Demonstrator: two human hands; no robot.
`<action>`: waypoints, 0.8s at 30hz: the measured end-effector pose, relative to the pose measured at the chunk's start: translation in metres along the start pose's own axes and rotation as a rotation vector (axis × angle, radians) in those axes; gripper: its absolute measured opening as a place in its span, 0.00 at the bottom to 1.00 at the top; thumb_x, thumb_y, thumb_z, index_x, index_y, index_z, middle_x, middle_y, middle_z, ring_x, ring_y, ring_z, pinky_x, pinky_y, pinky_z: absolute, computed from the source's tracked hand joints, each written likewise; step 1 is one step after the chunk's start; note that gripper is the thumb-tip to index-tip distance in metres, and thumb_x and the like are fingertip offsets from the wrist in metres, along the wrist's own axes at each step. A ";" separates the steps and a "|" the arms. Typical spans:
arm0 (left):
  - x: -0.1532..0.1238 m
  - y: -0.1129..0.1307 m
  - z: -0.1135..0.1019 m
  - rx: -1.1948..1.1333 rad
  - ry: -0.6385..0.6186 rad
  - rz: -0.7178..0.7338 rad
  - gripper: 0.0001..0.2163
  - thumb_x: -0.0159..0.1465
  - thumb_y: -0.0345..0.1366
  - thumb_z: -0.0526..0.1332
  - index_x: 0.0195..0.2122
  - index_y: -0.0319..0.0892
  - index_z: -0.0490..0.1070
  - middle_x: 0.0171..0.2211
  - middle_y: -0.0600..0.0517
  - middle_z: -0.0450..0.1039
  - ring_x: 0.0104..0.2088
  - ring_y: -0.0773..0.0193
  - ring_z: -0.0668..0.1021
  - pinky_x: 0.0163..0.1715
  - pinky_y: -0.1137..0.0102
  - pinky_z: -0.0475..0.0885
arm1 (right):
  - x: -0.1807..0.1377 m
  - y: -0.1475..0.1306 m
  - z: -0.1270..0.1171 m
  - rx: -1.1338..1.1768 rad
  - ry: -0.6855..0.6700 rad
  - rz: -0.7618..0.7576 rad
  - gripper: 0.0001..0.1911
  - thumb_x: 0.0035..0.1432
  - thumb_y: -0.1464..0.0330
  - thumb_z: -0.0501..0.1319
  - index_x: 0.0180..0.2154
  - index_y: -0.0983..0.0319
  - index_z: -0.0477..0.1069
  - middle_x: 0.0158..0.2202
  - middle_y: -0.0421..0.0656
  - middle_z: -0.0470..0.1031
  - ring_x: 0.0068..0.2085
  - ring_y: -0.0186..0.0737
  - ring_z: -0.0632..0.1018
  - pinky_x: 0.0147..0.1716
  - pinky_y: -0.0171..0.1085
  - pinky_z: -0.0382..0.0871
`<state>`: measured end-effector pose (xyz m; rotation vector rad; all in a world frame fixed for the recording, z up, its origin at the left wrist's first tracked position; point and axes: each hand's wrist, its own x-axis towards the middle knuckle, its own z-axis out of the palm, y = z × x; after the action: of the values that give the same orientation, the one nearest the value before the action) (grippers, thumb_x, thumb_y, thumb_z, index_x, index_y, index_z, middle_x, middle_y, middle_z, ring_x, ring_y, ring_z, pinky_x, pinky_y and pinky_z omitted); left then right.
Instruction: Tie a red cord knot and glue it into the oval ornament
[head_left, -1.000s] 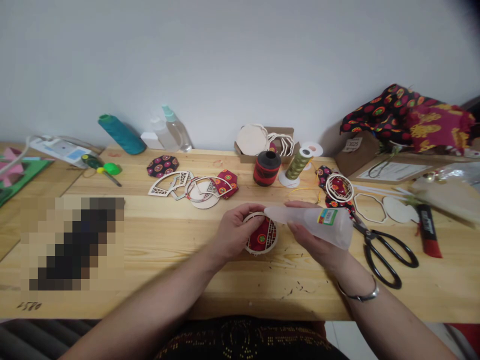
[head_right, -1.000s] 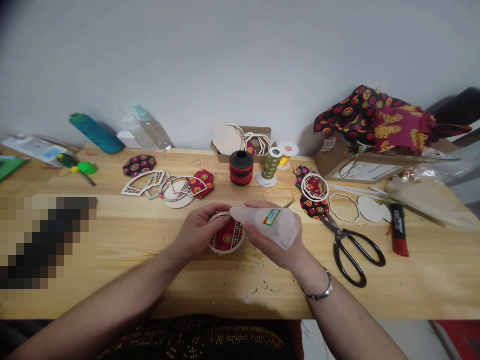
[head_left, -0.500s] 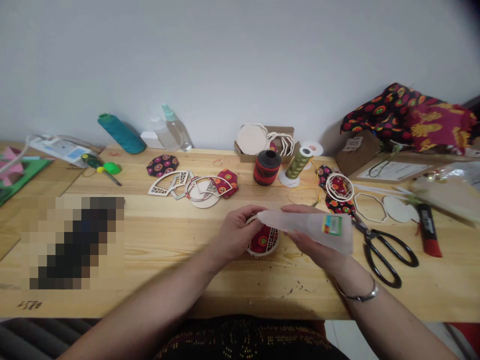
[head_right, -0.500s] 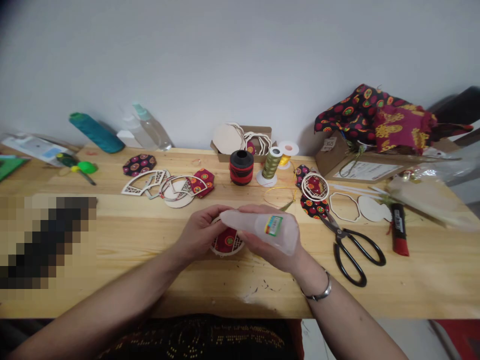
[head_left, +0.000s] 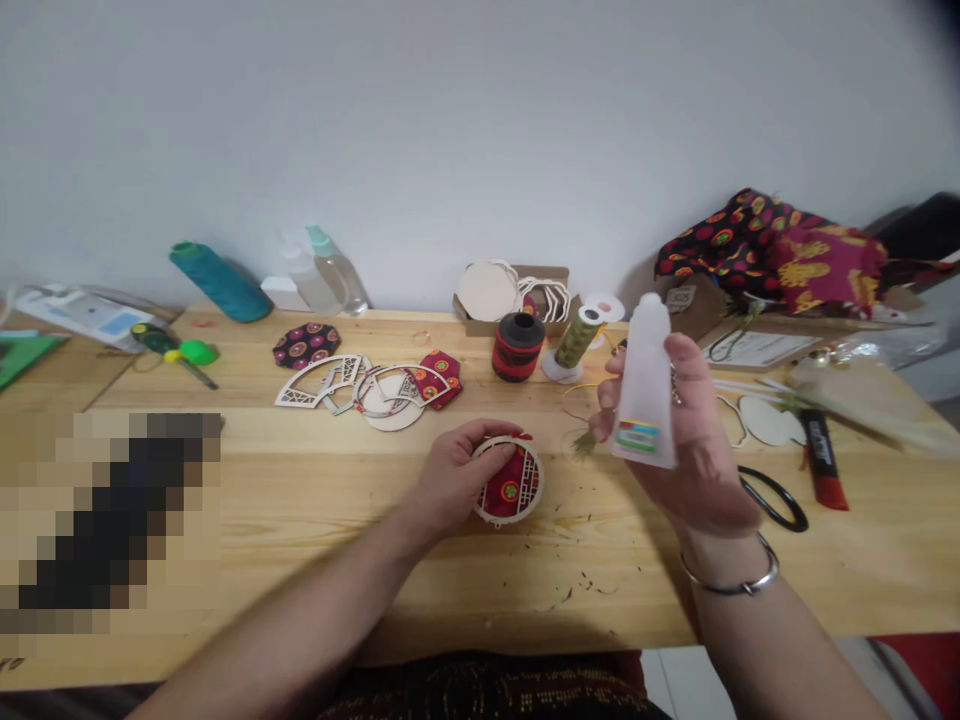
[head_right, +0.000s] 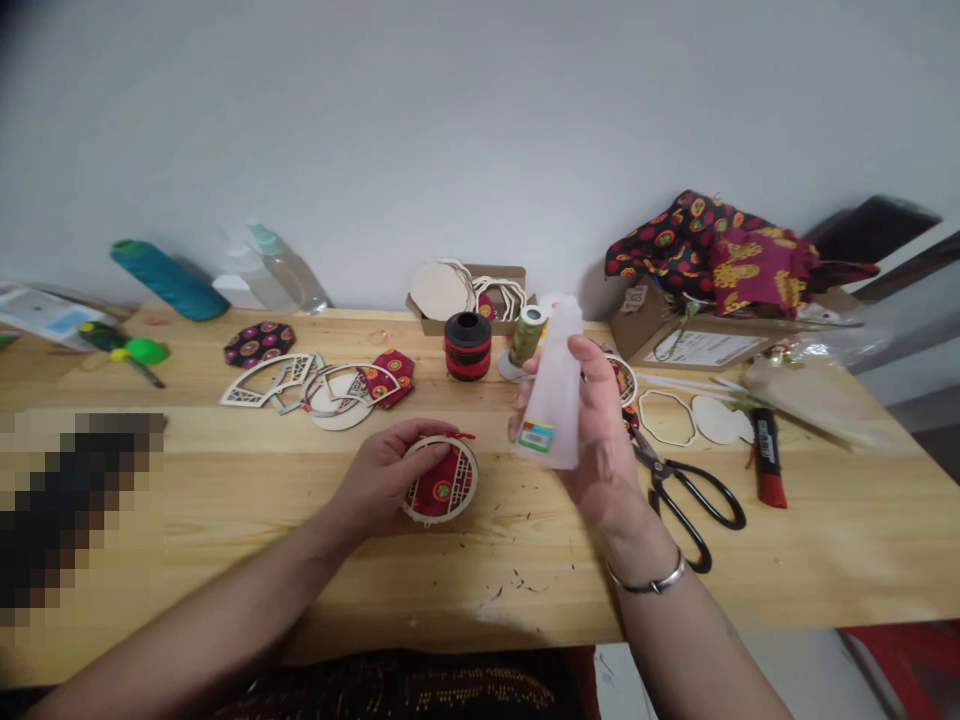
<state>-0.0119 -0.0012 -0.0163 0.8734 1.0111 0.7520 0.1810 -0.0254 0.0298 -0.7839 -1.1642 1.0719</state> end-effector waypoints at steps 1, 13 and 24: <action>0.000 0.001 0.000 0.009 0.005 -0.008 0.11 0.53 0.36 0.65 0.37 0.40 0.73 0.30 0.52 0.78 0.27 0.67 0.77 0.29 0.71 0.72 | 0.001 0.000 -0.001 -0.022 0.043 0.003 0.34 0.44 0.44 0.60 0.51 0.47 0.56 0.47 0.44 0.67 0.39 0.43 0.74 0.31 0.43 0.73; -0.002 0.001 0.000 0.046 -0.025 0.002 0.11 0.54 0.35 0.64 0.38 0.40 0.73 0.30 0.51 0.78 0.28 0.66 0.78 0.30 0.72 0.72 | 0.045 0.020 -0.050 -0.477 0.520 -0.159 0.24 0.45 0.67 0.66 0.46 0.58 0.66 0.46 0.45 0.73 0.47 0.42 0.74 0.42 0.41 0.71; -0.003 0.002 -0.002 0.049 -0.041 0.030 0.10 0.55 0.35 0.63 0.38 0.41 0.73 0.33 0.50 0.77 0.30 0.66 0.77 0.31 0.71 0.72 | 0.082 0.069 -0.066 -0.744 0.526 -0.061 0.22 0.41 0.69 0.64 0.42 0.64 0.68 0.39 0.46 0.76 0.39 0.41 0.76 0.36 0.38 0.68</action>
<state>-0.0146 -0.0023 -0.0143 0.9444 0.9848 0.7344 0.2314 0.0770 -0.0228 -1.4898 -1.1045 0.3077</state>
